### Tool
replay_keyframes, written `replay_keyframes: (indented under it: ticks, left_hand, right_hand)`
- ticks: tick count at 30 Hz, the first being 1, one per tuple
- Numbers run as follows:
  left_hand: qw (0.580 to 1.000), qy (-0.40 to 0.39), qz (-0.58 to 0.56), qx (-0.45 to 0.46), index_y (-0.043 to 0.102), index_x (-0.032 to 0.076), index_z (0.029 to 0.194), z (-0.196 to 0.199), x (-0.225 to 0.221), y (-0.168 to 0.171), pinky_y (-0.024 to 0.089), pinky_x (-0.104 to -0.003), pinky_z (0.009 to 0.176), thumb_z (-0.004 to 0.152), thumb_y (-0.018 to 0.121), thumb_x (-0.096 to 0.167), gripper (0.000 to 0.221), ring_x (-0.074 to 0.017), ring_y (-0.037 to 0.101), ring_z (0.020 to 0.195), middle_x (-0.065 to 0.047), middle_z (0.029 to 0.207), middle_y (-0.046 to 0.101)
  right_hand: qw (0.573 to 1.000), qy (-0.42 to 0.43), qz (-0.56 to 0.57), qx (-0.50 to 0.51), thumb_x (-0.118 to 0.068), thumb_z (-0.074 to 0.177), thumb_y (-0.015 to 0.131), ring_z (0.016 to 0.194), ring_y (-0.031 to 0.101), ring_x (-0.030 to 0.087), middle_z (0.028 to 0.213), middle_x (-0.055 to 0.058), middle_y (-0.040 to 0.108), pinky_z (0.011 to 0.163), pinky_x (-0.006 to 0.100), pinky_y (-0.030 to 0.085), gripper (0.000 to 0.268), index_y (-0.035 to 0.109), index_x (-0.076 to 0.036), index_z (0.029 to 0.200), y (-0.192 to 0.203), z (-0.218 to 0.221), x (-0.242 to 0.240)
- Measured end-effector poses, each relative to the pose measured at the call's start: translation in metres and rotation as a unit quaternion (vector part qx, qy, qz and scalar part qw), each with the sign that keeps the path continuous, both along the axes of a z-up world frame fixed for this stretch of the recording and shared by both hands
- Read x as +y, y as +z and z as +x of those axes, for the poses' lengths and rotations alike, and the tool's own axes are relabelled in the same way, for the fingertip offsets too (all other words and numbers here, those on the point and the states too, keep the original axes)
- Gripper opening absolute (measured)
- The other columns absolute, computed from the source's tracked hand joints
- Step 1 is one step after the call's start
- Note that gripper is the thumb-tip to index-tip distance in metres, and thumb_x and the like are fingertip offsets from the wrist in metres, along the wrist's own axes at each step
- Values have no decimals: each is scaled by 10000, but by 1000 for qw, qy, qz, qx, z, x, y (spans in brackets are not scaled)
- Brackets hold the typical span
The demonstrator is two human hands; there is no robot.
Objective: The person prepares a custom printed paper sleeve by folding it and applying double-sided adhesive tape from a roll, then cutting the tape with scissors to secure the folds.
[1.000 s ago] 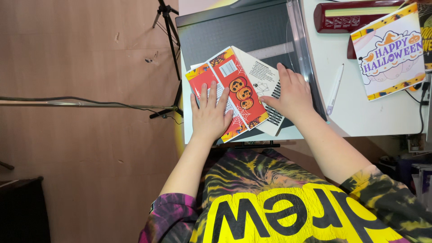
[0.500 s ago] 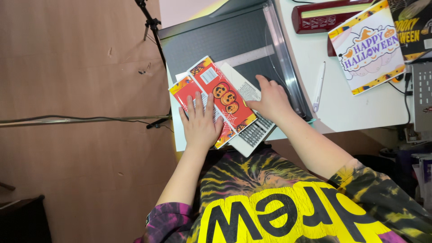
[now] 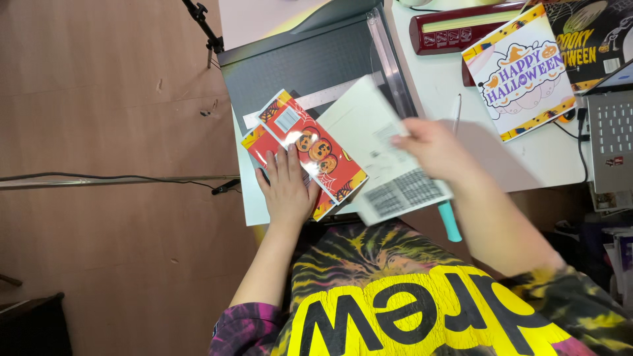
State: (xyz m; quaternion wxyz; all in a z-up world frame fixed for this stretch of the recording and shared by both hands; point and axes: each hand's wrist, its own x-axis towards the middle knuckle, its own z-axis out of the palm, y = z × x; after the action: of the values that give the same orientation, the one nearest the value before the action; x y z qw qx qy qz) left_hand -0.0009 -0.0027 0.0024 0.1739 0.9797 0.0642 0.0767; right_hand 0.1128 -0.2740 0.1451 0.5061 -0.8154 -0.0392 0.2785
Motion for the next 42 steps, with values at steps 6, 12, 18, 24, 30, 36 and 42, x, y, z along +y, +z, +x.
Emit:
replay_keyframes:
  ticks: [6, 12, 18, 24, 30, 36, 42]
  left_hand:
    - [990, 13, 126, -66, 443, 132, 1516, 14, -6, 37, 397, -582, 1018, 917, 634, 486, 722, -355, 531, 1327, -104, 1377, 606]
    - [980, 32, 163, -106, 406, 141, 1523, 37, -15, 47, 425, -604, 989, 767, 841, 377, 903, -350, 530, 1336, -122, 1382, 561]
    - [970, -49, 194, -136, 314, 362, 1589, 59, -27, 54, 433, -684, 1055, 785, 915, 242, 1011, -402, 365, 1498, -111, 1638, 284]
    - [933, -88, 240, -255, 587, 382, 1371, 94, -38, 78, 334, -627, 1075, 959, 747, 116, 515, -378, 442, 1400, -59, 1532, 461]
    - [899, -169, 242, -323, 579, 210, 783, 121, -25, 106, 300, -664, 1079, 950, 719, 87, 250, -382, 469, 1394, 22, 1284, 698]
    - [902, -109, 290, -301, 640, 107, 902, 124, 21, 175, 345, -603, 1153, 956, 564, -59, 190, -364, 674, 1275, -50, 918, 733]
    - [899, 37, 283, -333, 580, 114, 956, 78, 22, 248, 507, -310, 676, 757, 729, 65, 253, -200, 604, 723, -3, 975, 698]
  right_hand:
    - [946, -123, -198, -223, -44, 1083, 653, 1109, 667, 294, 1240, 156, 706, 749, 431, 544, 252, 702, -12, 1328, 64, 2, -107]
    - [901, -121, -130, -396, -497, 1136, 539, 908, 506, 255, 882, 123, 578, 810, 397, 430, 582, 543, 9, 849, 10, -5, -158]
    - [841, -184, -105, -498, -132, 1178, 726, 906, 477, 264, 934, 150, 503, 834, 396, 372, 334, 643, 95, 947, -18, -13, -207]
    - [775, -14, -241, -584, 22, 1057, 746, 835, 614, 346, 976, 232, 648, 721, 428, 500, 191, 717, 92, 882, -54, -10, -199]
    - [661, 30, -424, -618, -145, 1037, 740, 554, 466, 216, 895, 16, 620, 388, 385, 369, 281, 777, -166, 1314, -116, -31, -161]
    - [733, 68, -409, -539, -83, 974, 708, 647, 518, 259, 920, 41, 519, 423, 409, 415, 530, 623, -227, 1477, -154, -39, -148]
    - [818, 47, -413, -398, -239, 1038, 663, 722, 540, 369, 1017, 93, 499, 455, 488, 403, 568, 459, -290, 1565, -156, -27, -141]
